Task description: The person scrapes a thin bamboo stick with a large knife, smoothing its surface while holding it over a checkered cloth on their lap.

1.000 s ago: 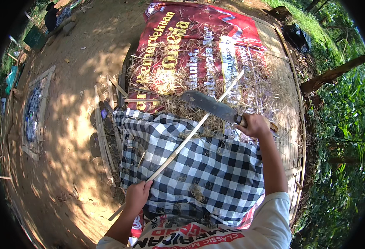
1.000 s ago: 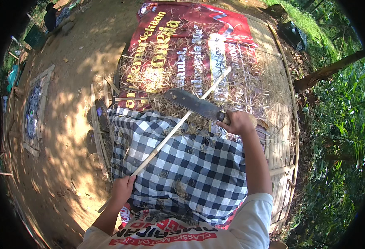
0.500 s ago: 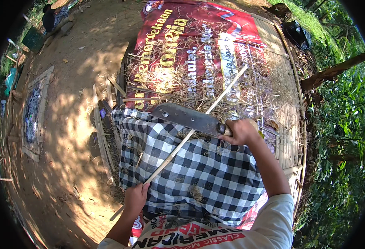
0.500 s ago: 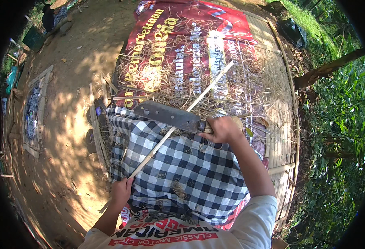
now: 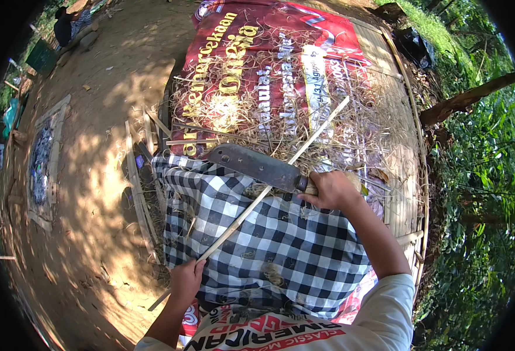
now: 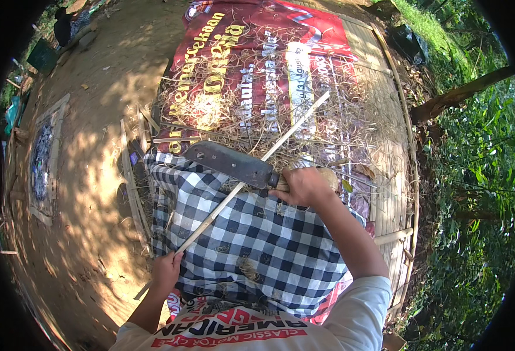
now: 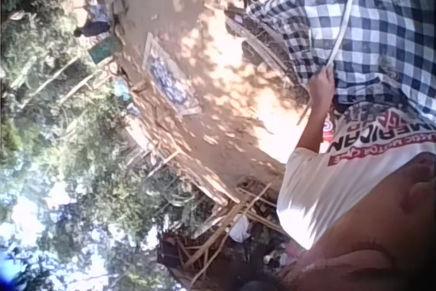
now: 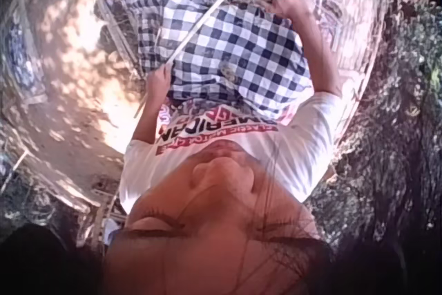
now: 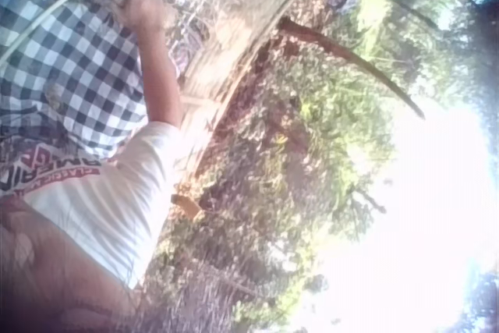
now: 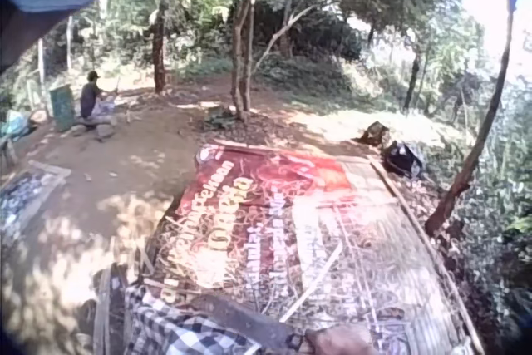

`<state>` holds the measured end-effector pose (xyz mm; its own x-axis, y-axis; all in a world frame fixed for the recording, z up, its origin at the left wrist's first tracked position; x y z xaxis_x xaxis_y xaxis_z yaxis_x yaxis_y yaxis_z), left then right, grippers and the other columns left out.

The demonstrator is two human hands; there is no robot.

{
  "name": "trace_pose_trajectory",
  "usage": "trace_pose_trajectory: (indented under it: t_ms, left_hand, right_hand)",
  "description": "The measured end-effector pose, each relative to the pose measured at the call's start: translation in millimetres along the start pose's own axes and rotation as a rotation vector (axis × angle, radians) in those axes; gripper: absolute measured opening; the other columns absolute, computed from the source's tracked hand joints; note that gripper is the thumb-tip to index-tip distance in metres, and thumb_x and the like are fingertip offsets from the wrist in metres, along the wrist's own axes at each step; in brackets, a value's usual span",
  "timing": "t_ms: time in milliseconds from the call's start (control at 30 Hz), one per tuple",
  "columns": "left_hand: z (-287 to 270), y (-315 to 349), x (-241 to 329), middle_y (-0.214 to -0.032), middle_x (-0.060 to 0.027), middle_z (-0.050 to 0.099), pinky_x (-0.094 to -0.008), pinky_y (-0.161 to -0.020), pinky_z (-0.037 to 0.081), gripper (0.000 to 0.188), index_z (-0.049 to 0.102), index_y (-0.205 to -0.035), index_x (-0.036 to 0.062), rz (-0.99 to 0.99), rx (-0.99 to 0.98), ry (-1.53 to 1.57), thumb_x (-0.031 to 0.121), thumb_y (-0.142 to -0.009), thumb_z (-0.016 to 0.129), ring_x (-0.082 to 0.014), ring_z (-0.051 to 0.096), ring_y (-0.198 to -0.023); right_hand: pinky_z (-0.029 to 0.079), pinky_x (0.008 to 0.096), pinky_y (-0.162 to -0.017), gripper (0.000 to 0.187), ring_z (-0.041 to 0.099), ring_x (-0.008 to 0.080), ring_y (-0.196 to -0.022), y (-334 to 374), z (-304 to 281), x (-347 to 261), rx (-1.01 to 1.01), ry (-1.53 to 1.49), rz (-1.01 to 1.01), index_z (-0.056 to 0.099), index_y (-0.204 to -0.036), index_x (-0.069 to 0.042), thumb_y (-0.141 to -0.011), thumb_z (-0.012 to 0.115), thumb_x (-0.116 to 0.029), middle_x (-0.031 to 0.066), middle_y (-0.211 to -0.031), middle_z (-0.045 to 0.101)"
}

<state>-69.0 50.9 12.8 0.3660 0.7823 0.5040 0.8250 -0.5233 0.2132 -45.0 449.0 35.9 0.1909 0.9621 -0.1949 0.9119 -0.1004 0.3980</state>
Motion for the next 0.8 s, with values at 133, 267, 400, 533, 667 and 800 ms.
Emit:
trace_pose_trajectory:
  t_ms: [133, 267, 400, 533, 667, 800]
  left_hand:
    - [0.7, 7.5, -12.3, -0.057, -0.0189, 0.056, -0.0468, -0.048, 0.044, 0.037, 0.057, -0.069, 0.0043, -0.008, -0.007, -0.082, 0.031, -0.093, 0.062, -0.0407, 0.058, -0.053]
    - [-1.1, -2.2, 5.9, -0.055, -0.0186, 0.055, -0.0464, -0.047, 0.044, 0.037, 0.057, -0.068, 0.0049, 0.044, 0.011, -0.114, 0.032, -0.093, 0.062, -0.0402, 0.059, -0.053]
    - [-1.4, -6.1, 3.7, -0.055, -0.0187, 0.055, -0.0464, -0.047, 0.044, 0.037, 0.056, -0.068, 0.0049, 0.022, -0.022, -0.126, 0.032, -0.093, 0.062, -0.0403, 0.059, -0.053]
    - [0.0, -4.0, 3.3, -0.054, -0.0192, 0.055, -0.0471, -0.047, 0.044, 0.038, 0.056, -0.068, 0.0047, 0.006, 0.008, -0.098, 0.033, -0.093, 0.062, -0.0406, 0.058, -0.052]
    - [7.4, 8.8, -15.5, -0.055, -0.0187, 0.055, -0.0471, -0.047, 0.044, 0.038, 0.056, -0.068, 0.0049, 0.014, 0.0, -0.097, 0.033, -0.093, 0.062, -0.0405, 0.058, -0.051]
    - [1.7, -1.7, -1.6, -0.055, -0.0188, 0.056, -0.047, -0.046, 0.043, 0.038, 0.056, -0.068, 0.0048, 0.064, 0.033, -0.108, 0.033, -0.093, 0.062, -0.0404, 0.058, -0.052]
  right_hand:
    - [0.054, 0.046, -0.065, 0.064, 0.066, 0.0378, -0.064, 2.9, -14.2, 44.0, 0.127, 0.052, -0.017, 0.063, -0.084, -0.004, -0.083, 0.058, -0.067, 0.018, -0.063, 0.063]
    - [0.054, 0.0446, -0.062, 0.057, 0.066, 0.0344, -0.062, 19.7, -20.8, 118.8, 0.237, -0.004, 0.238, 0.064, -0.081, -0.005, -0.083, 0.063, -0.061, 0.0166, -0.062, 0.064]
    - [0.054, 0.0465, -0.063, 0.061, 0.067, 0.0372, -0.063, 19.2, -17.6, 82.7, 0.273, -0.046, 0.234, 0.062, -0.081, -0.001, -0.084, 0.061, -0.063, 0.0197, -0.064, 0.065]
    - [0.054, 0.0468, -0.062, 0.061, 0.066, 0.0384, -0.062, 15.5, -1.1, 27.4, 0.154, 0.008, 0.037, 0.059, -0.082, -0.002, -0.085, 0.06, -0.063, 0.0189, -0.061, 0.063]
    - [0.052, 0.0462, -0.059, 0.059, 0.064, 0.0374, -0.059, 24.8, -23.5, 43.1, 0.219, 0.064, -0.094, 0.059, -0.083, -0.003, -0.085, 0.061, -0.062, 0.0169, -0.061, 0.062]
    - [0.053, 0.0455, -0.063, 0.055, 0.066, 0.0364, -0.062, 43.1, -45.4, 150.4, 0.331, -0.056, 0.343, 0.062, -0.084, -0.002, -0.085, 0.064, -0.057, 0.0184, -0.063, 0.063]
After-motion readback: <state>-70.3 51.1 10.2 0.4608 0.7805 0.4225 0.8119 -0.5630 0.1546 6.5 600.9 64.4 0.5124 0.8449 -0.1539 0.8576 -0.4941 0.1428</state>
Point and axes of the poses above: each hand's wrist, its own y-axis away from the middle knuckle, its own z-axis out of the palm, x = y × z, the point moved 10 cm from there along -y, towards the middle knuckle
